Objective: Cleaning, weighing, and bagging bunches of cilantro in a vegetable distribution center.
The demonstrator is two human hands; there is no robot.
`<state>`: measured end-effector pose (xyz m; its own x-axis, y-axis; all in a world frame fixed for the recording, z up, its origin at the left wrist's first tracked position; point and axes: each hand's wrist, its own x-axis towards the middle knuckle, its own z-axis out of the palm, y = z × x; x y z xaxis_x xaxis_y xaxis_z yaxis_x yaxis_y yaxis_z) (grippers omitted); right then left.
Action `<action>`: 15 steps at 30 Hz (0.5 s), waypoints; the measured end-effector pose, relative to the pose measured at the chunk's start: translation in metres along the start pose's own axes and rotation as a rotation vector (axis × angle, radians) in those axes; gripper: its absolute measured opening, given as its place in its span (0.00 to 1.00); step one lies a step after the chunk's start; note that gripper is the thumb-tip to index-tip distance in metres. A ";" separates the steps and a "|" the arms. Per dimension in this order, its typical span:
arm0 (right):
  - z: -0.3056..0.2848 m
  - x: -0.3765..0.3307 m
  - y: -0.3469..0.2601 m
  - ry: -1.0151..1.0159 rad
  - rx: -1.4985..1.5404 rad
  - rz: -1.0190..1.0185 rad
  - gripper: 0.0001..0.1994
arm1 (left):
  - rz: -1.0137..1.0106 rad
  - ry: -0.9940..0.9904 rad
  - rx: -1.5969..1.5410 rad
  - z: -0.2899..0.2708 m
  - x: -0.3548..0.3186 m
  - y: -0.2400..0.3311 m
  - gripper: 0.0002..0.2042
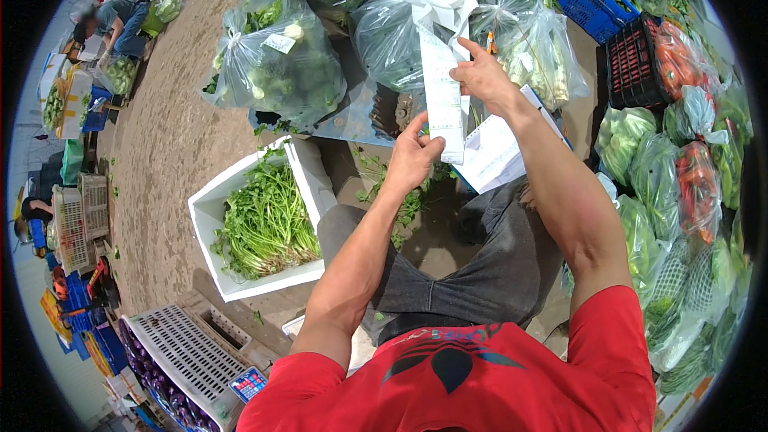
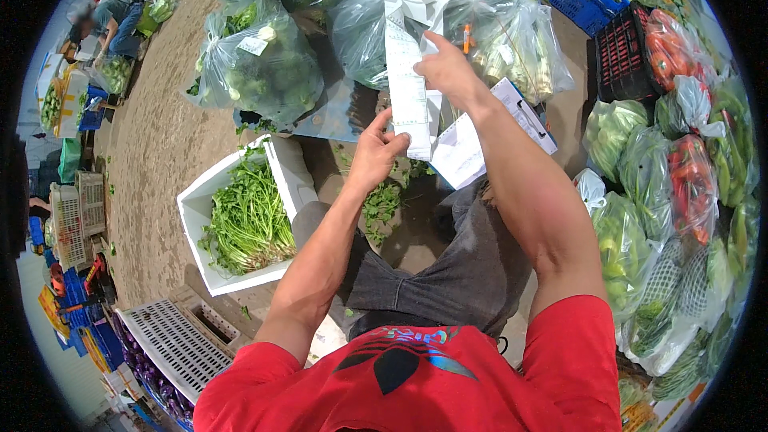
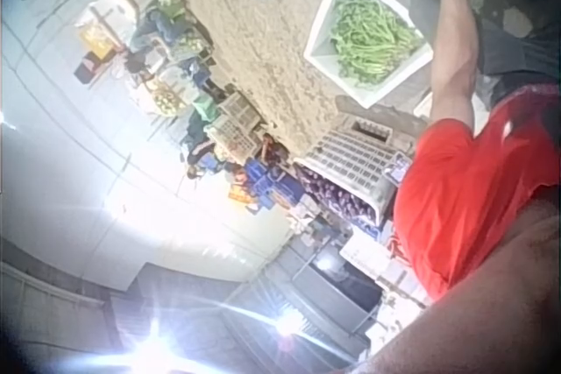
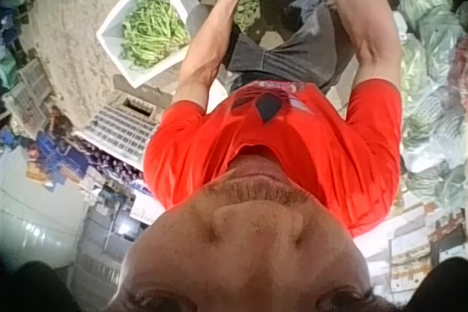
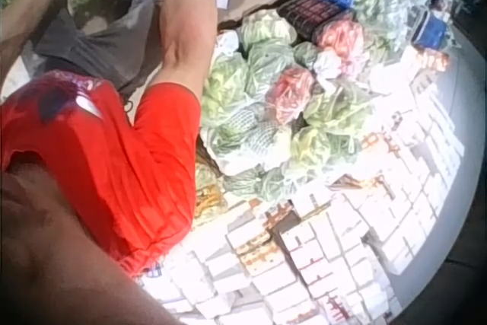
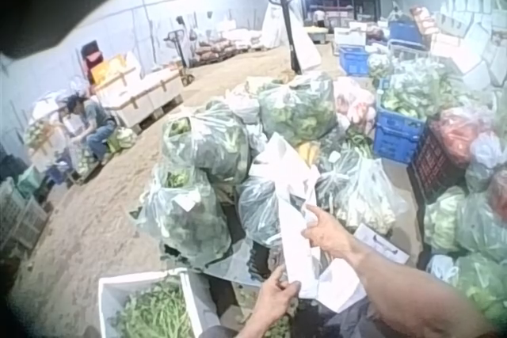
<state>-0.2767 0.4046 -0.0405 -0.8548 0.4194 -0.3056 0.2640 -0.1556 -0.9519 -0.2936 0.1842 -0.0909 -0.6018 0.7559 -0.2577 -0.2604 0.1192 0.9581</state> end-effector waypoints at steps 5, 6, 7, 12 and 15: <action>0.004 0.003 0.000 0.050 -0.080 0.061 0.42 | -0.008 0.012 -0.043 -0.001 -0.001 -0.001 0.26; 0.003 0.003 0.001 0.051 -0.080 0.061 0.42 | -0.008 0.011 -0.043 0.000 -0.001 0.000 0.26; 0.002 0.004 0.001 0.044 -0.081 0.080 0.42 | -0.017 0.012 -0.043 0.001 -0.001 0.000 0.25; 0.004 0.006 0.001 0.023 -0.040 0.117 0.42 | -0.019 0.012 -0.034 -0.002 -0.002 -0.001 0.25; 0.002 0.007 0.004 0.004 -0.034 0.113 0.42 | -0.027 0.020 -0.037 -0.001 -0.001 -0.003 0.25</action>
<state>-0.2829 0.4056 -0.0462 -0.8170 0.4047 -0.4107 0.3735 -0.1712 -0.9117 -0.2933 0.1825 -0.0936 -0.6094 0.7395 -0.2861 -0.3045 0.1149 0.9456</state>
